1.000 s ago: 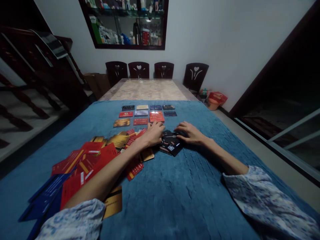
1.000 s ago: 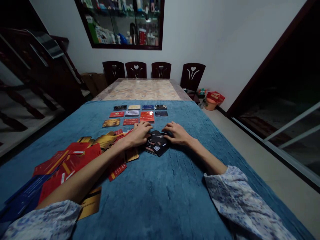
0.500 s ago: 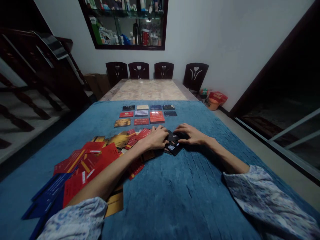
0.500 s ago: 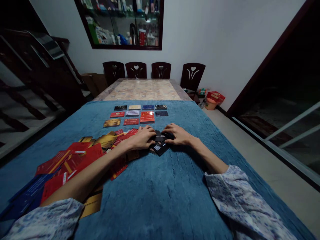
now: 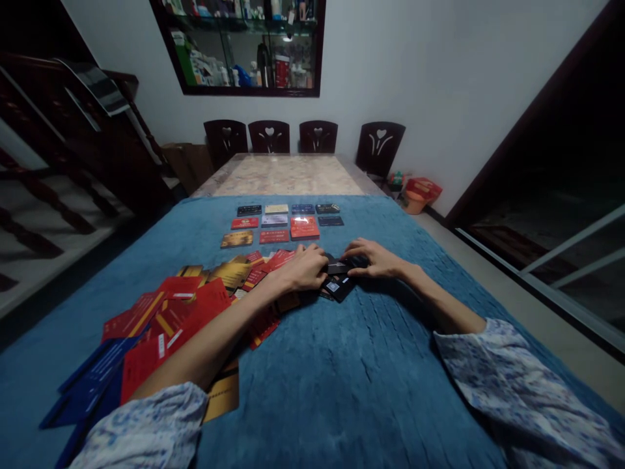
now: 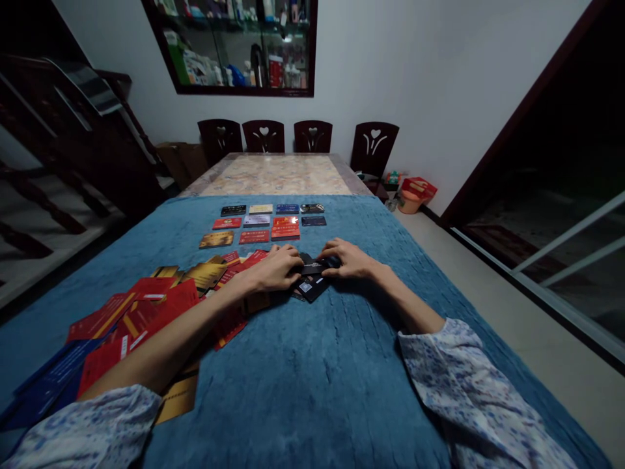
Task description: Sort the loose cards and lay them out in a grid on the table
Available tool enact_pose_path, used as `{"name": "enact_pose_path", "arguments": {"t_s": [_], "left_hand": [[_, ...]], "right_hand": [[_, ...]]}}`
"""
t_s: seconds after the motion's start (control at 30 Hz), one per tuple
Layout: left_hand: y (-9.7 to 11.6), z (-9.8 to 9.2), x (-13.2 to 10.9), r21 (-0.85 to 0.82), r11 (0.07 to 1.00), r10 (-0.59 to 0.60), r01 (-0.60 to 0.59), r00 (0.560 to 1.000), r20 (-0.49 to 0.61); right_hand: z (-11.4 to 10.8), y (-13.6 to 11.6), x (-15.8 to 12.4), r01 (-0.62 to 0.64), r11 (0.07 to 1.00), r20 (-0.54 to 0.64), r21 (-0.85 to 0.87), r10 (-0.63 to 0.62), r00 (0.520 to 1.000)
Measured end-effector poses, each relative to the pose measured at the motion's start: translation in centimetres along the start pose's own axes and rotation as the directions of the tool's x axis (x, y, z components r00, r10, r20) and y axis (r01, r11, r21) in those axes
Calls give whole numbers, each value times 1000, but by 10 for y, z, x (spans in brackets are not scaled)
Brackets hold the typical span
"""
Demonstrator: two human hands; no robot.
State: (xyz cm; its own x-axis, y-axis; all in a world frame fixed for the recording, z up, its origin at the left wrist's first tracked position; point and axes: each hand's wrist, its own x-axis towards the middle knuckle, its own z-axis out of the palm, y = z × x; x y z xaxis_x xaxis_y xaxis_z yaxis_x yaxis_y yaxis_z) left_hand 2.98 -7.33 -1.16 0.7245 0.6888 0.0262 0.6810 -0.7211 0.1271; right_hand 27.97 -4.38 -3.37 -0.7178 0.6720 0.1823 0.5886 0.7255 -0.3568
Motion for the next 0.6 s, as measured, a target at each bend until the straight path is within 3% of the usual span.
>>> {"name": "enact_pose_path", "arguments": {"t_s": [0.33, 0.6], "left_hand": [[-11, -5, 4, -95, 995, 20, -33, 991, -130], [-20, 4, 8, -154, 987, -88, 48, 960, -264]], "right_hand": [[-10, -10, -1, -10, 998, -60, 66, 14, 998], [3, -2, 3, -58, 998, -187, 22, 61, 980]]}}
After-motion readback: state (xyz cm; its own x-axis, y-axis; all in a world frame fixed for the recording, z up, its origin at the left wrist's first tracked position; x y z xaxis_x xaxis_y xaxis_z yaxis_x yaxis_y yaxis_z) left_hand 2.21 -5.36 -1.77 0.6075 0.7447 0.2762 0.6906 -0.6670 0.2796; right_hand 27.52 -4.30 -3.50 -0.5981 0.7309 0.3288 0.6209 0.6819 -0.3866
